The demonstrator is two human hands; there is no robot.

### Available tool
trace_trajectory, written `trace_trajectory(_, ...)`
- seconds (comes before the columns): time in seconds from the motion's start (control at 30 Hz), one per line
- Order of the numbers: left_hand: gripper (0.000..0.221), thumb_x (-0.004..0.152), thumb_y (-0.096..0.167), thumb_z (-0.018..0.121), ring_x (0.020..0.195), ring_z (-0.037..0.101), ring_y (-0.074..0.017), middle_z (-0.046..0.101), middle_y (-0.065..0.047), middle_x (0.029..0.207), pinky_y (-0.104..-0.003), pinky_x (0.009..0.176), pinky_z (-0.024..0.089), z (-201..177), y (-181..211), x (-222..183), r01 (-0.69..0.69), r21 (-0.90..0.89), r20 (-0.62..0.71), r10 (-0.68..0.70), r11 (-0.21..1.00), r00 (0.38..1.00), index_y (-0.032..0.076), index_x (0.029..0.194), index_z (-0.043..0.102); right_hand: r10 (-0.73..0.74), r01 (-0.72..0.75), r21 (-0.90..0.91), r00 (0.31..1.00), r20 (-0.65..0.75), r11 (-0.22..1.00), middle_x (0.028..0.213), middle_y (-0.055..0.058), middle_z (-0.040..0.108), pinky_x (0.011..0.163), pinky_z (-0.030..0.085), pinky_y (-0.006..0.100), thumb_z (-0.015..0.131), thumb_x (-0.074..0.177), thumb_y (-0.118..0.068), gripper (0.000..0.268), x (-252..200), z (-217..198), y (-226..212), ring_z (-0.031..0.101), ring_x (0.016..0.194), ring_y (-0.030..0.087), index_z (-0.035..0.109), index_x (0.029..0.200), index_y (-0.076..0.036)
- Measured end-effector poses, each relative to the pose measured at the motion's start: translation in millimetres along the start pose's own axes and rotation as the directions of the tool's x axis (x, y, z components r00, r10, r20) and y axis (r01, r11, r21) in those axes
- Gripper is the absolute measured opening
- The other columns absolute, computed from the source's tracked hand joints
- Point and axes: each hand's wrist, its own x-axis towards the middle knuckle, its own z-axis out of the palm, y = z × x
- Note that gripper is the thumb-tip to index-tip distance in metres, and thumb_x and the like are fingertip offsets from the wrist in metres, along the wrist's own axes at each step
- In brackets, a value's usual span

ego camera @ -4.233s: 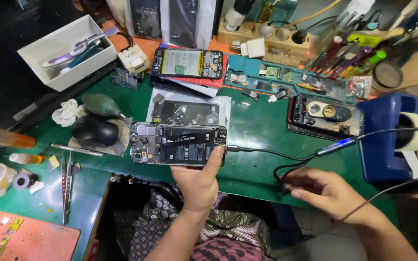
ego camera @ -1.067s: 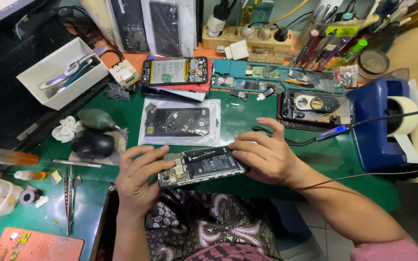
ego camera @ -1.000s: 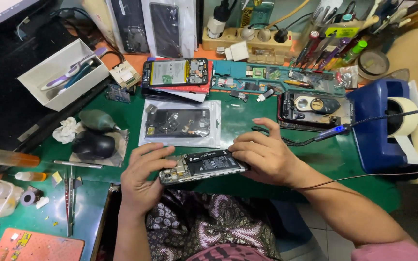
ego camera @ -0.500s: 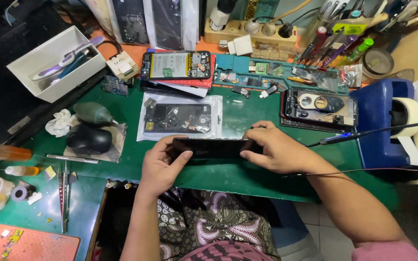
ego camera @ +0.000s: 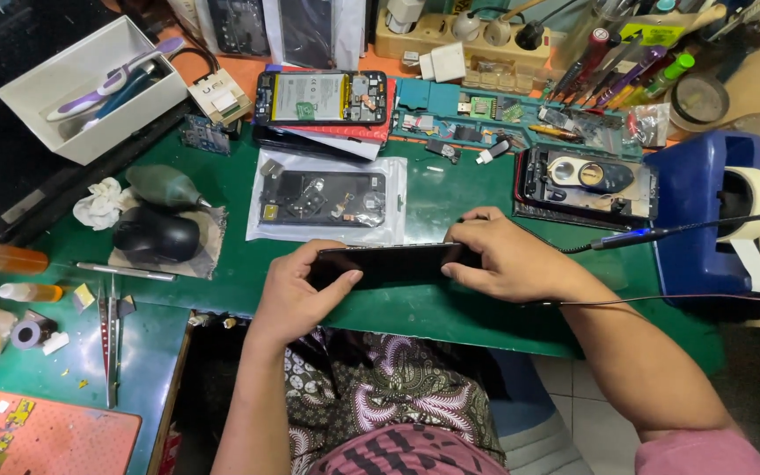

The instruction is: Reassembling the internal components of a smartphone, including motherboard placement and ribbon cable connection.

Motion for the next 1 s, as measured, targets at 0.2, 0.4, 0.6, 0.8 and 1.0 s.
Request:
trace_trajectory(0.2, 0.018, 0.063, -0.001, 0.069, 0.069, 0.064, -0.0207, 0.066, -0.012, 0.069, -0.031, 0.061, 0.049, 5, -12, 1, -0.071, 0.031, -0.033, 0.072, 0.997, 0.997, 0.004, 0.079, 0.066, -0.172, 0.151, -0.150, 0.975, -0.139, 0.977, 0.058, 0.004, 0.052, 0.088, 0.035, 0.044, 0.065, 0.064, -0.021, 0.017, -3, 10, 22, 0.058, 0.064, 0.022, 0.054, 0.071, -0.010)
trace_trajectory(0.4, 0.010, 0.066, -0.006, 0.068, 0.078, 0.063, -0.0317, 0.064, -0.014, 0.078, -0.042, 0.077, 0.050, 7, -11, -10, -0.444, 0.012, -0.211, 0.436, 0.896, 0.875, 0.002, 0.071, 0.066, -0.605, 0.368, -0.564, 0.732, -0.314, 0.739, 0.078, 0.002, 0.061, 0.088, 0.033, 0.048, 0.063, 0.077, -0.024, 0.017, 5, 7, -12, 0.057, 0.073, 0.020, 0.058, 0.072, -0.008)
trace_trajectory(0.6, 0.034, 0.080, 0.034, 0.054, 0.090, 0.060, -0.0274, 0.060, -0.012, 0.088, -0.043, 0.090, 0.050, 2, -17, -13, -0.485, -0.058, -0.109, 0.477, 0.873, 0.872, 0.001, 0.083, 0.060, -0.652, 0.354, -0.672, 0.714, -0.254, 0.650, 0.077, 0.006, 0.065, 0.084, 0.030, 0.046, 0.052, 0.081, -0.006, 0.015, 6, 5, -23, 0.061, 0.069, 0.023, 0.052, 0.067, -0.003)
trace_trajectory(0.8, 0.043, 0.084, 0.042, 0.046, 0.093, 0.059, -0.0269, 0.060, -0.012, 0.092, -0.042, 0.089, 0.050, 1, -19, -13, -0.504, 0.053, -0.045, 0.507, 0.862, 0.861, 0.002, 0.091, 0.060, -0.659, 0.366, -0.668, 0.708, -0.252, 0.648, 0.076, 0.008, 0.065, 0.084, 0.029, 0.046, 0.052, 0.082, -0.005, 0.015, 7, 6, -21, 0.061, 0.069, 0.024, 0.052, 0.066, -0.003)
trace_trajectory(1.0, 0.039, 0.078, 0.025, 0.062, 0.095, 0.059, -0.0237, 0.060, -0.010, 0.098, -0.033, 0.088, 0.050, 0, -19, -17, -0.398, 0.135, -0.009, 0.403, 0.907, 0.915, 0.002, 0.107, 0.052, -0.643, 0.370, -0.639, 0.720, -0.260, 0.674, 0.077, 0.007, 0.064, 0.084, 0.028, 0.046, 0.052, 0.081, -0.008, 0.016, 8, 8, -21, 0.061, 0.070, 0.023, 0.052, 0.066, -0.003)
